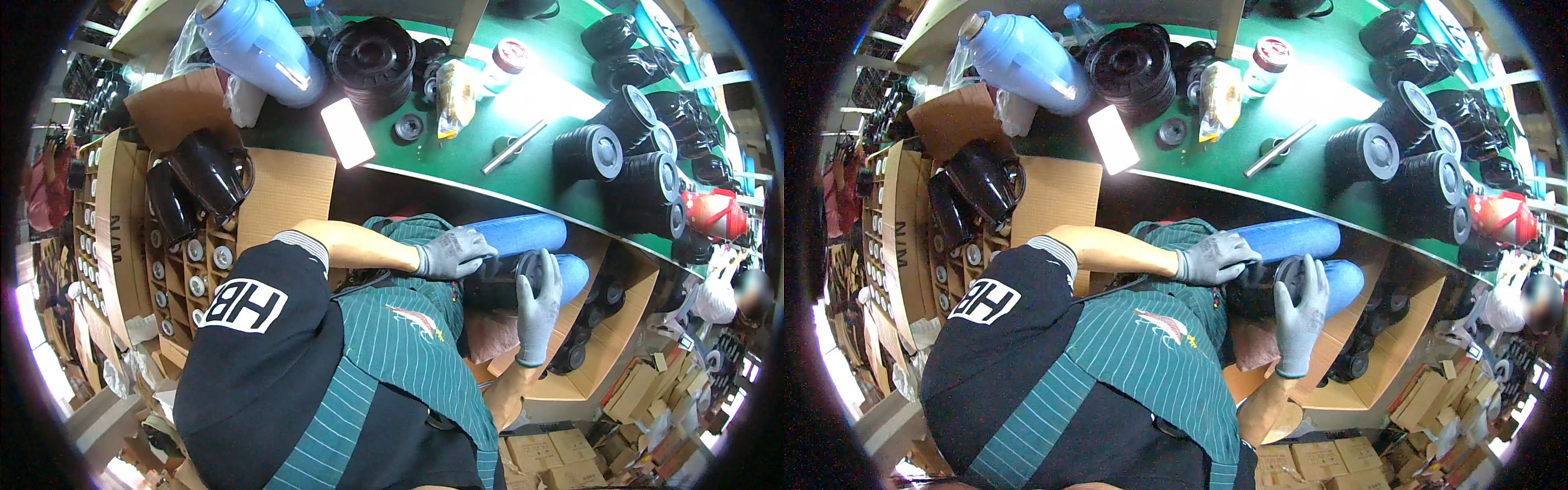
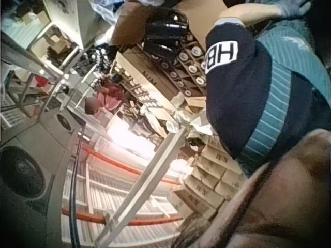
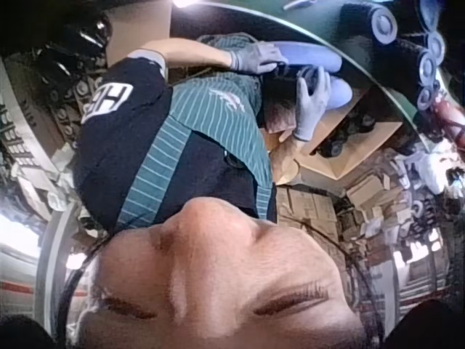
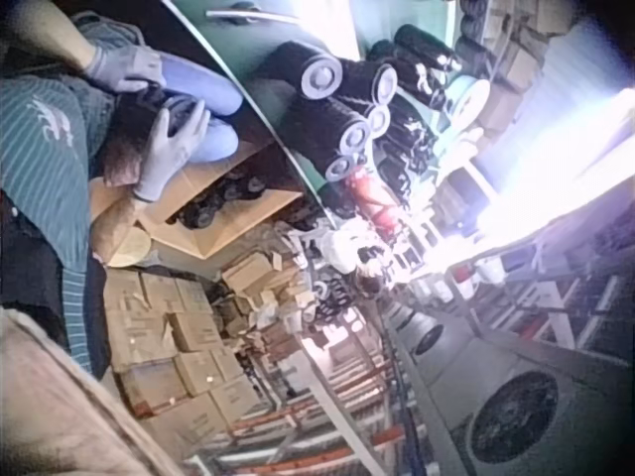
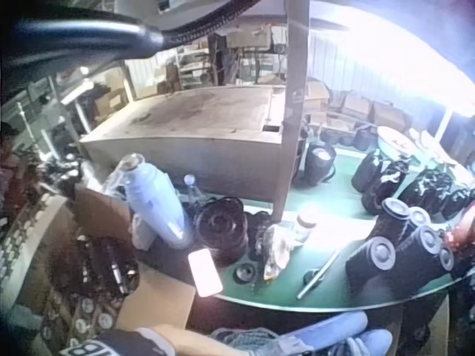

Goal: The person sits on the floor and repeatedly assembles black kettles by inserting a metal rod into the base, then placing a lid on top. The person handles each kettle one at a time and places the assembled units into a cardboard box.

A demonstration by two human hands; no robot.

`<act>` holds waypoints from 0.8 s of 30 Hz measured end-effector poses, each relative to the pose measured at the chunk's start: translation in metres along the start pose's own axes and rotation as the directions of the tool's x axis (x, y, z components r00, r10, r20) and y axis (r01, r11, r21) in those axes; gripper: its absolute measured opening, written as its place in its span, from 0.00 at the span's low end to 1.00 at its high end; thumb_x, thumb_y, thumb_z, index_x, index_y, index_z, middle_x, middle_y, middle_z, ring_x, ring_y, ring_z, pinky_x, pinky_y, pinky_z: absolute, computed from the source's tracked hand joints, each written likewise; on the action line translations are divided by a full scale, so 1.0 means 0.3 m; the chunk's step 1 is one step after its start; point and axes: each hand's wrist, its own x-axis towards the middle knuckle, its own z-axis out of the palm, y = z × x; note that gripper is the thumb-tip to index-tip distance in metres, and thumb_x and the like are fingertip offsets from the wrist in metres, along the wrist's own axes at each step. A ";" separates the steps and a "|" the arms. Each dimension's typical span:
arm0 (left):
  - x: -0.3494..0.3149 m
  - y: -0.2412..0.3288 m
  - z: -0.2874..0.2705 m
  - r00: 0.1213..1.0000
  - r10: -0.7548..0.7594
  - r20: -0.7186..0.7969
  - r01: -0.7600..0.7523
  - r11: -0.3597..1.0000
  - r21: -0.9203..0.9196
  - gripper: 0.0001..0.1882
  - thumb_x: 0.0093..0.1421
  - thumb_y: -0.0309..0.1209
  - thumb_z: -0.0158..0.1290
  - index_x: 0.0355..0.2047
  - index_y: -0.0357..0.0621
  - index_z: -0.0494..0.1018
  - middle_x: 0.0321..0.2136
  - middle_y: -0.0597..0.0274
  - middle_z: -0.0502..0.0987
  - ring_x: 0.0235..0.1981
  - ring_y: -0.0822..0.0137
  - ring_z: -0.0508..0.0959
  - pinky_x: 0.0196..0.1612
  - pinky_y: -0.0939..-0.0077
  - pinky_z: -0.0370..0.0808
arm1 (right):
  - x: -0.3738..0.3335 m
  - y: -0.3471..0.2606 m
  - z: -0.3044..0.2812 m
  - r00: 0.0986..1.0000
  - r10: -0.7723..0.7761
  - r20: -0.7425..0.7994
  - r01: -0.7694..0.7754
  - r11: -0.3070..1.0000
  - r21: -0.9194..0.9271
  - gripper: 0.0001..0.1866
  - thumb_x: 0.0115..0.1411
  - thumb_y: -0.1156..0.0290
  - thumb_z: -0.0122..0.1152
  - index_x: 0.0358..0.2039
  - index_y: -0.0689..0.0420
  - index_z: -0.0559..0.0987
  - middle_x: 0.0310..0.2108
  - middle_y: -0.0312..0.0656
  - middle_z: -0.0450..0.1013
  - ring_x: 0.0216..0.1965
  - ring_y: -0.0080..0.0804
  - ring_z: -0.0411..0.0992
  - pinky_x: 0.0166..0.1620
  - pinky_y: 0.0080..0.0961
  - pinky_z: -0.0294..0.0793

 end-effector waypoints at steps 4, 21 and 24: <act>-0.001 0.000 0.006 1.000 -0.011 0.009 0.011 1.000 0.013 0.22 0.68 0.38 0.53 0.61 0.51 0.72 0.48 0.48 0.76 0.53 0.46 0.77 0.60 0.46 0.71 | 0.004 0.013 0.002 1.000 -0.014 -0.002 0.014 1.000 -0.006 0.36 0.63 0.66 0.69 0.70 0.60 0.72 0.70 0.59 0.66 0.71 0.58 0.64 0.74 0.48 0.60; 0.004 0.006 -0.011 0.999 -0.014 0.036 0.014 1.000 0.002 0.21 0.68 0.38 0.52 0.60 0.50 0.73 0.47 0.48 0.76 0.52 0.45 0.76 0.58 0.47 0.72 | -0.007 0.016 0.005 1.000 -0.006 -0.013 0.006 1.000 0.007 0.38 0.61 0.64 0.71 0.71 0.59 0.72 0.69 0.60 0.67 0.71 0.59 0.64 0.74 0.48 0.61; 0.005 0.016 -0.024 0.999 -0.019 0.032 0.019 1.000 -0.014 0.22 0.67 0.38 0.54 0.60 0.49 0.74 0.47 0.48 0.77 0.52 0.45 0.77 0.58 0.46 0.72 | -0.010 0.007 0.000 1.000 0.010 -0.007 -0.010 1.000 0.009 0.40 0.60 0.62 0.73 0.71 0.59 0.71 0.69 0.61 0.66 0.71 0.60 0.64 0.74 0.49 0.61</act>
